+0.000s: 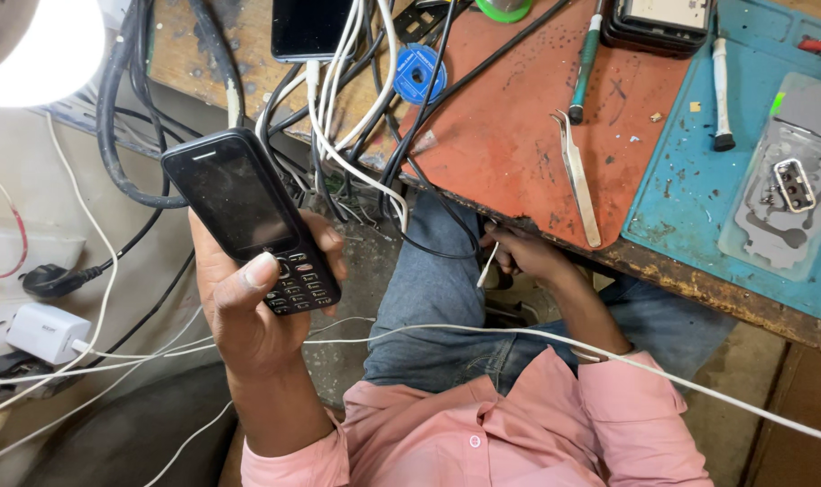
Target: The person repairs a feature phone at a cluttered workbench. They open the back cover, remove and reseat the battery, unscrew and tighten screws with a screwdriver, press the keypad to test the phone, and reassemble the back cover.
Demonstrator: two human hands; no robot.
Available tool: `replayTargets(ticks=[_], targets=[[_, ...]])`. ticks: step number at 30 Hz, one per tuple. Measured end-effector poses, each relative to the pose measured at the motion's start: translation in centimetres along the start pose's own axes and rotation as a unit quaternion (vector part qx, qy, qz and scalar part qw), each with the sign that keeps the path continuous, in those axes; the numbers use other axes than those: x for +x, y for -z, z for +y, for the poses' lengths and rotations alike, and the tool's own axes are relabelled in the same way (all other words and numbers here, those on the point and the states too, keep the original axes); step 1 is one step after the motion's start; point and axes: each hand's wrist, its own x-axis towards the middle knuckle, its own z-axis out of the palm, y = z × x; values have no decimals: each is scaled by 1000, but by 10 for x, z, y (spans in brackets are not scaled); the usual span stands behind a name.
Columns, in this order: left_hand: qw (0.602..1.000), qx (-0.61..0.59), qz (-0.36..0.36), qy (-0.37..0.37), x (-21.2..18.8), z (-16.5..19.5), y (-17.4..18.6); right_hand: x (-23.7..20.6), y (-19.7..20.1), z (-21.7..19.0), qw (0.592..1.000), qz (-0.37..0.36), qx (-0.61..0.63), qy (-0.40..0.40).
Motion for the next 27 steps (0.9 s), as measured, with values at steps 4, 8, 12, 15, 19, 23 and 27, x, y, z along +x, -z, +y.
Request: replayTargets(ticks=[4,8,12,15,19,23,27], targets=[[1000,3,3,-15,0,1,5,10,-13,6,997,46,-49,30],[1000,1,1,-21,1,1,9,9,-23,9,976,114,-106,149],[1000,-1,8,-17,0,1,10,0,-39,5,950,135,-177,220],[1000,1,11,-17,0,0,10,-5,-55,-5,938,136,-225,225],[1000,-3,10,-22,0,1,11,-14,-66,-20,915,151,-253,274],[1000,-2,14,-21,0,1,14,-18,-70,-34,913,111,-264,292],[1000,-1,14,-22,-1,1,15,-11,-82,-41,845,60,-356,395]])
